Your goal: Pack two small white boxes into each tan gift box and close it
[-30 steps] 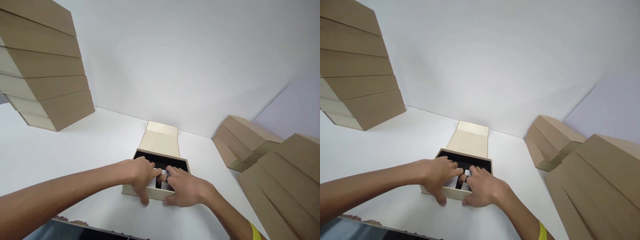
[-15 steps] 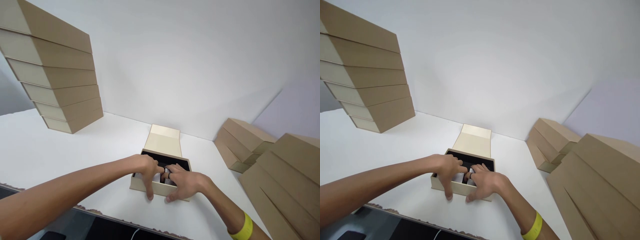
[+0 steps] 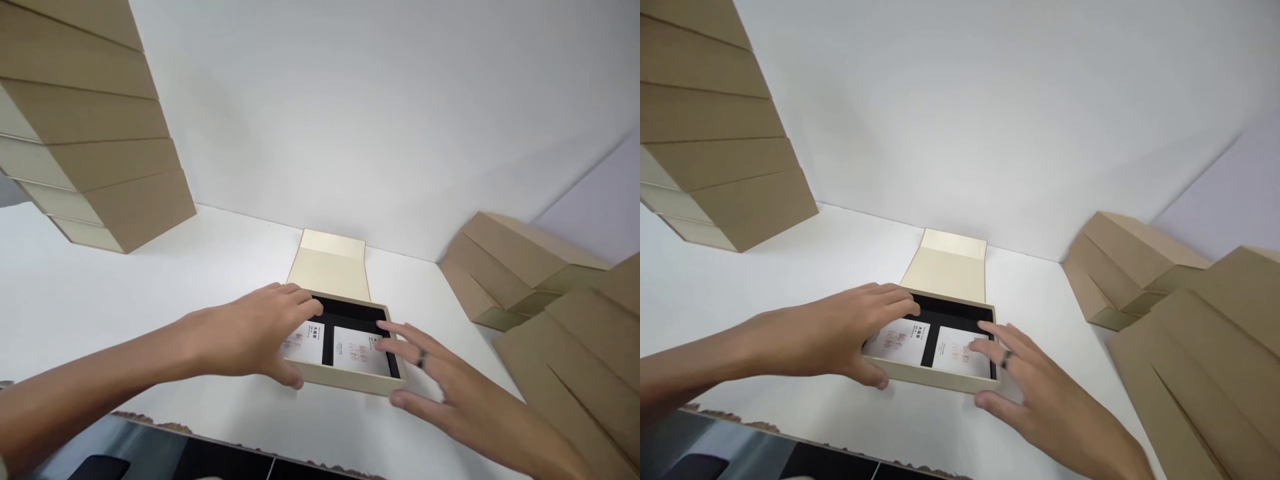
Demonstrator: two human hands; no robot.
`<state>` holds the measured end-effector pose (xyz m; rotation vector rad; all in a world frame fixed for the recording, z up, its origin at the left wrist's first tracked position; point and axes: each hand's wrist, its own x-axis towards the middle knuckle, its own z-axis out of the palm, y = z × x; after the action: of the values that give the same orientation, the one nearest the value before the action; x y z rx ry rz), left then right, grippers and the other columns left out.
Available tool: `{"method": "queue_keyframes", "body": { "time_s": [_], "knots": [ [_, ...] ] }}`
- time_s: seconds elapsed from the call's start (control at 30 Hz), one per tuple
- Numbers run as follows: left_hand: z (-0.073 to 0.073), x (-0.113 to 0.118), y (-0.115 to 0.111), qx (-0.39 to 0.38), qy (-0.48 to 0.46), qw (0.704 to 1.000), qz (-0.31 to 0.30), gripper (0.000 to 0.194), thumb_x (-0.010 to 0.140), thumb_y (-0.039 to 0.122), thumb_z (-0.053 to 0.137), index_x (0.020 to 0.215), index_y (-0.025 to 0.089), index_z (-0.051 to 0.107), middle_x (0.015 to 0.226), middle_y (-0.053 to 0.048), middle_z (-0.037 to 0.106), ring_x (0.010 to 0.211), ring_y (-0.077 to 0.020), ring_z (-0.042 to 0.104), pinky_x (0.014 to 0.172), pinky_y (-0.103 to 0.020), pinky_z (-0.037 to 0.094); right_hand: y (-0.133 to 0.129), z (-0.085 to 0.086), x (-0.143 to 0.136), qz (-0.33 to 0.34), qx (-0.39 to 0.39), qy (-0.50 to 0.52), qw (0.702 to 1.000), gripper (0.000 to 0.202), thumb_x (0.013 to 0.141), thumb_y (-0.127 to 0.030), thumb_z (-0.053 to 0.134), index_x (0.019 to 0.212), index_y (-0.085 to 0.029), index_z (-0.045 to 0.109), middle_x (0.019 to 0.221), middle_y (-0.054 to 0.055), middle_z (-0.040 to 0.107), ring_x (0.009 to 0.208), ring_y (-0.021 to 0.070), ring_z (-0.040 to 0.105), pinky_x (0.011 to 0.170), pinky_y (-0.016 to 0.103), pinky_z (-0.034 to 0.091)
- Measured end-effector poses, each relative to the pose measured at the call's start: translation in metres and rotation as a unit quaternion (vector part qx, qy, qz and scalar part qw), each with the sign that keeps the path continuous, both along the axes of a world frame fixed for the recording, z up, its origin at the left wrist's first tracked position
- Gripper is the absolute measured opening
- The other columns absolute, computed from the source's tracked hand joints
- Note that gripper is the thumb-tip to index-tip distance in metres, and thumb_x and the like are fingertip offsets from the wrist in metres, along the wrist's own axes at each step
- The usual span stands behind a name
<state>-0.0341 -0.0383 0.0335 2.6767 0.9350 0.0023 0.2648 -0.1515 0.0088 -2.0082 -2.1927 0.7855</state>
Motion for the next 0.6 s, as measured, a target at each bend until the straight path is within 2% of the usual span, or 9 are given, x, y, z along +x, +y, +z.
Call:
{"method": "queue_keyframes", "body": {
  "time_s": [0.1,0.2,0.3,0.43,0.5,0.6],
  "knots": [
    [-0.009,-0.003,0.006,0.002,-0.021,0.999,0.033,0.053,0.073,0.055,0.084,0.113,0.025,0.066,0.123,-0.007,0.067,0.12,-0.0321,0.058,0.094,-0.041,0.052,-0.02,-0.016,0.024,-0.076,0.054,0.022,0.995,0.048,0.095,-0.073,0.049,0.14,-0.056,0.046,0.166,-0.016,0.027,0.154,0.0233,0.027,0.126,0.049,0.033],
    [-0.02,0.009,0.014,-0.002,-0.002,1.0,0.008,0.07,0.066,0.065,0.086,0.116,0.022,0.066,0.132,-0.011,0.063,0.129,-0.0367,0.052,0.104,-0.047,0.048,-0.02,-0.026,0.026,-0.102,0.069,0.058,0.991,0.04,0.097,-0.07,0.047,0.133,-0.052,0.052,0.167,-0.016,0.022,0.151,0.0221,0.034,0.117,0.042,0.046],
    [-0.03,0.02,0.019,-0.023,0.013,0.999,-0.032,0.088,0.059,0.073,0.085,0.127,0.023,0.063,0.148,-0.013,0.055,0.147,-0.0437,0.035,0.114,-0.054,0.04,-0.012,-0.032,0.018,-0.09,0.063,0.086,0.99,0.045,0.098,-0.068,0.047,0.139,-0.05,0.049,0.169,-0.013,0.015,0.151,0.0236,0.034,0.117,0.043,0.046],
    [-0.039,0.033,0.017,-0.022,0.023,0.999,-0.025,0.094,0.054,0.069,0.088,0.133,0.025,0.063,0.158,-0.014,0.048,0.156,-0.0475,0.018,0.122,-0.061,0.027,-0.01,-0.051,0.012,-0.086,0.097,0.079,0.988,0.07,0.092,-0.067,0.059,0.153,-0.048,0.033,0.172,-0.004,0.008,0.153,0.0321,0.031,0.112,0.05,0.051],
    [-0.04,0.046,0.014,-0.018,0.028,0.999,-0.022,0.094,0.052,0.066,0.089,0.133,0.026,0.063,0.156,-0.014,0.051,0.155,-0.0481,0.021,0.123,-0.062,0.023,-0.016,-0.065,0.01,-0.093,0.135,0.08,0.983,0.085,0.09,-0.062,0.065,0.16,-0.044,0.019,0.173,0.002,0.008,0.154,0.035,0.029,0.112,0.054,0.05],
    [-0.038,0.071,0.01,-0.012,0.073,0.997,-0.039,0.084,0.053,0.062,0.091,0.125,0.024,0.068,0.138,-0.016,0.066,0.151,-0.0475,0.031,0.124,-0.063,0.02,-0.029,-0.082,0.004,-0.108,0.158,0.132,0.973,0.091,0.095,-0.052,0.063,0.161,-0.04,0.001,0.17,0.009,0.023,0.153,0.0313,0.033,0.115,0.053,0.047]
  ]
}}
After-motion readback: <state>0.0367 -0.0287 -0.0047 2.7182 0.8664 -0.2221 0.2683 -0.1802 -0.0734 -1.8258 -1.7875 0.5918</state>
